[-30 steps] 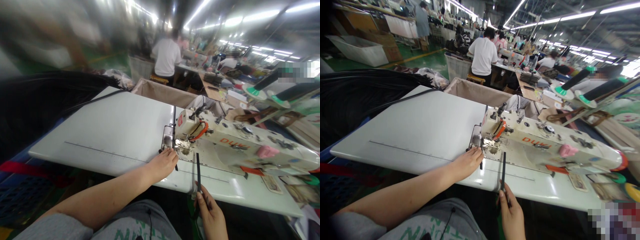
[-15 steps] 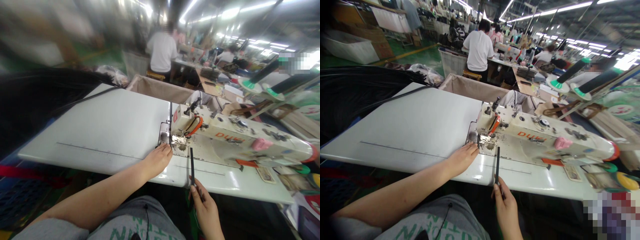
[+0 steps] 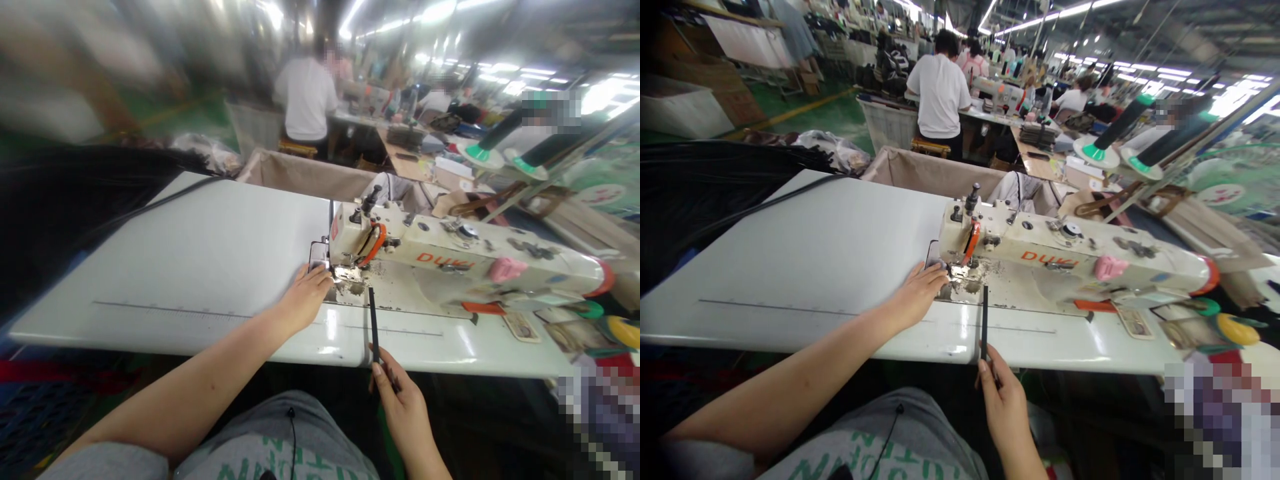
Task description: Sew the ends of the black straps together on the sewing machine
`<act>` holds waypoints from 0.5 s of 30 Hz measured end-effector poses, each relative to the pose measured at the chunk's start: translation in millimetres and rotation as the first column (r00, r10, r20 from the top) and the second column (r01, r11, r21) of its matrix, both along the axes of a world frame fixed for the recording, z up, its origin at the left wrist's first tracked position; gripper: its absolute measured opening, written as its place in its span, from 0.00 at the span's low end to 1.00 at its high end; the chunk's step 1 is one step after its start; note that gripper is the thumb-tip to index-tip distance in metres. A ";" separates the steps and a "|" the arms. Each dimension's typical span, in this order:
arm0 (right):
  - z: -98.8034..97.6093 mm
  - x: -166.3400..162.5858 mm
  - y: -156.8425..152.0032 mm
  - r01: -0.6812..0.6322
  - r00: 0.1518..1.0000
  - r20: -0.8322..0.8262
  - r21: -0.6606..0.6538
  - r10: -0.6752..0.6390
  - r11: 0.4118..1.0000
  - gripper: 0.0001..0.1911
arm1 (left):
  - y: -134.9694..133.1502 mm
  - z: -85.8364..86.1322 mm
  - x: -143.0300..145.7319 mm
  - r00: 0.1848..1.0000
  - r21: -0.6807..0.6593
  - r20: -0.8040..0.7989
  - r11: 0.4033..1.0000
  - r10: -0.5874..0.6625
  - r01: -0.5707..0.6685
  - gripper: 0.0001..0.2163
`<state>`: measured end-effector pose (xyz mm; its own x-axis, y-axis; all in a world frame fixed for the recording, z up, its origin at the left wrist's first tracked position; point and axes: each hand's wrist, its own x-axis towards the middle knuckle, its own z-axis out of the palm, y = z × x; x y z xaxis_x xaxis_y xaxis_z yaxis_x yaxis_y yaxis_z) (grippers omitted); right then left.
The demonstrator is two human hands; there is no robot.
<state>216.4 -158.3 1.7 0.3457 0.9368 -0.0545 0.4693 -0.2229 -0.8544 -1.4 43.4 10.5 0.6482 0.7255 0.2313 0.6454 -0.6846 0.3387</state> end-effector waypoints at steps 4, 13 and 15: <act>11.5 -5.5 2.2 -0.020 1.000 -0.022 -0.015 0.020 1.000 0.37 | 2.1 1.3 -0.9 1.000 -0.054 0.004 0.999 0.006 -0.006 0.23; 10.4 -19.2 9.5 -0.080 0.994 -0.073 0.009 0.080 0.997 0.34 | 47.0 4.0 -1.6 0.988 -0.145 0.145 0.989 0.053 -0.032 0.13; 12.6 -24.9 11.4 -0.126 0.989 -0.075 0.016 0.127 0.992 0.32 | 64.3 3.0 -0.1 0.986 -0.150 0.145 0.987 0.082 -0.060 0.13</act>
